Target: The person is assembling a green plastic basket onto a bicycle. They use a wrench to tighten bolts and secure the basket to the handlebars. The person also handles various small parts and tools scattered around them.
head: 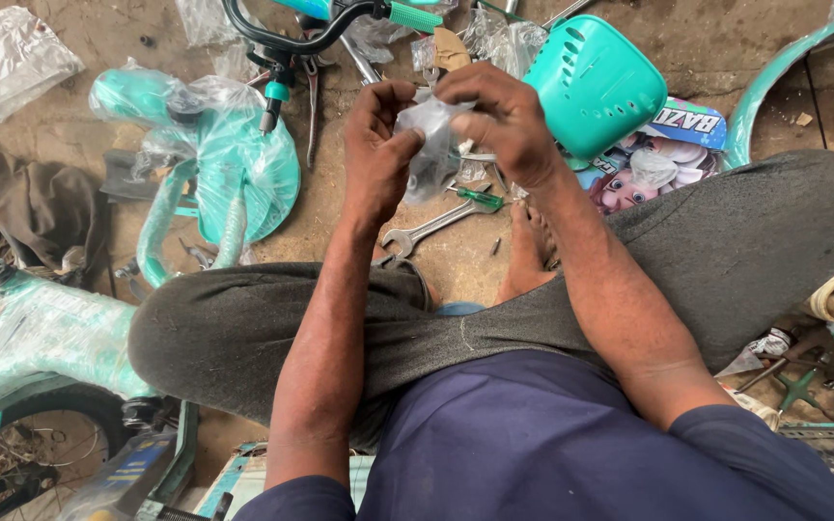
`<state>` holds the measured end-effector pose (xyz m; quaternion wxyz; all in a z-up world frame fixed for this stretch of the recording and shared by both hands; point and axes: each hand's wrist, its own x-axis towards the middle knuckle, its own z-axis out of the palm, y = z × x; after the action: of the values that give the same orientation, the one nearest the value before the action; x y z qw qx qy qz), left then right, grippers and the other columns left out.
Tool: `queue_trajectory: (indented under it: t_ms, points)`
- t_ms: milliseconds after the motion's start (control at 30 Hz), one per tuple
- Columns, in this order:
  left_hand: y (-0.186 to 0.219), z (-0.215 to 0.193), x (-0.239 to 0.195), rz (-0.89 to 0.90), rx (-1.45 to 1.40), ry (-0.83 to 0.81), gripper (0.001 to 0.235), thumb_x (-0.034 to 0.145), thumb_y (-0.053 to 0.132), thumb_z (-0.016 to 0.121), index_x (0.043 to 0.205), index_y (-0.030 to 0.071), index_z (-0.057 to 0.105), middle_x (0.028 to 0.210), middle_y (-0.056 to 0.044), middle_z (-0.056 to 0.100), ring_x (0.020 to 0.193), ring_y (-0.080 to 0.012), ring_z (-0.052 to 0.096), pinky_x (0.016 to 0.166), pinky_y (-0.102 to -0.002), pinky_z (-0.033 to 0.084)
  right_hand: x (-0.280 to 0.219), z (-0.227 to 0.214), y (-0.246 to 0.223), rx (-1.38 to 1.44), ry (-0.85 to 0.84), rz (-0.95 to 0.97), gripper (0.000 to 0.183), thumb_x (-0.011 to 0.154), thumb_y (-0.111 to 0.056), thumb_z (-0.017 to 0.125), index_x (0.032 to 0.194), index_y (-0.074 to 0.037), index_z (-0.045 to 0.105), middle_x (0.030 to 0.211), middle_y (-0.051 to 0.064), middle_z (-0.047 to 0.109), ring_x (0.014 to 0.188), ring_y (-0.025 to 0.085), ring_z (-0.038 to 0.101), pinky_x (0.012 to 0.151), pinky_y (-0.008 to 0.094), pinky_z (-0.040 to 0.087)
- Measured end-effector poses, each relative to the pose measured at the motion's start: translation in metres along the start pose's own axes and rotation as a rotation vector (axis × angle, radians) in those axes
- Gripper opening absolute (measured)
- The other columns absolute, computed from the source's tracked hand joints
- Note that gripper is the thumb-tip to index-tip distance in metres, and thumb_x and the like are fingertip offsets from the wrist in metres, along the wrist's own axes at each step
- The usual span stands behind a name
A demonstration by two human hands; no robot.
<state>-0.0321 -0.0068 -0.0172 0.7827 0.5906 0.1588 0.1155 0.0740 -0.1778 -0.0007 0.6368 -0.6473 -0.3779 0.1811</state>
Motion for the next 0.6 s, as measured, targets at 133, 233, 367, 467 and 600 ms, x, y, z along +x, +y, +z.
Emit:
queue_trajectory:
  t_ms: [133,233,367,467,600]
  points:
    - [0.001,0.004,0.001,-0.055,0.028,0.026,0.04,0.091,-0.001,0.069,0.129,-0.003,0.056,0.117,-0.016,0.066,0.106,-0.0221,0.071,0.094,-0.035,0.065,0.001,0.013,0.005,-0.227,0.112,-0.083,0.014,0.106,-0.013,0.067,0.101,0.0,0.071,0.105,0.01,0.069,0.091,0.016,0.066,0.075,0.029,0.059]
    - [-0.002,0.006,0.002,-0.087,0.175,-0.047,0.055,0.085,0.007,0.079,0.133,0.001,0.053,0.116,-0.014,0.068,0.102,-0.0206,0.072,0.085,-0.033,0.066,-0.001,0.014,0.009,-0.157,0.277,-0.031,0.018,0.108,-0.015,0.067,0.096,-0.002,0.069,0.092,0.006,0.067,0.078,0.012,0.061,0.067,0.027,0.053]
    - [-0.017,0.014,-0.001,0.01,0.375,-0.129,0.063,0.081,0.015,0.091,0.133,0.003,0.057,0.109,-0.014,0.073,0.094,-0.0227,0.073,0.078,-0.034,0.064,-0.013,0.002,0.008,-0.095,0.461,-0.01,0.021,0.109,-0.016,0.07,0.095,-0.002,0.065,0.086,0.002,0.063,0.076,0.01,0.054,0.069,0.027,0.046]
    - [-0.022,0.008,0.004,-0.016,0.565,-0.145,0.055,0.081,0.015,0.094,0.128,0.004,0.067,0.097,-0.015,0.076,0.087,-0.0251,0.072,0.079,-0.036,0.058,-0.012,0.005,0.008,0.072,0.545,0.129,0.021,0.106,-0.014,0.073,0.092,0.0,0.069,0.082,0.002,0.065,0.074,0.009,0.052,0.068,0.026,0.044]
    - [-0.02,0.002,0.002,0.31,0.672,0.052,0.057,0.081,0.014,0.089,0.131,0.004,0.064,0.112,-0.013,0.07,0.098,-0.0244,0.069,0.083,-0.037,0.058,-0.008,0.014,0.008,0.426,0.535,0.28,0.02,0.102,-0.013,0.075,0.09,0.001,0.067,0.083,0.004,0.068,0.074,0.01,0.057,0.07,0.027,0.05]
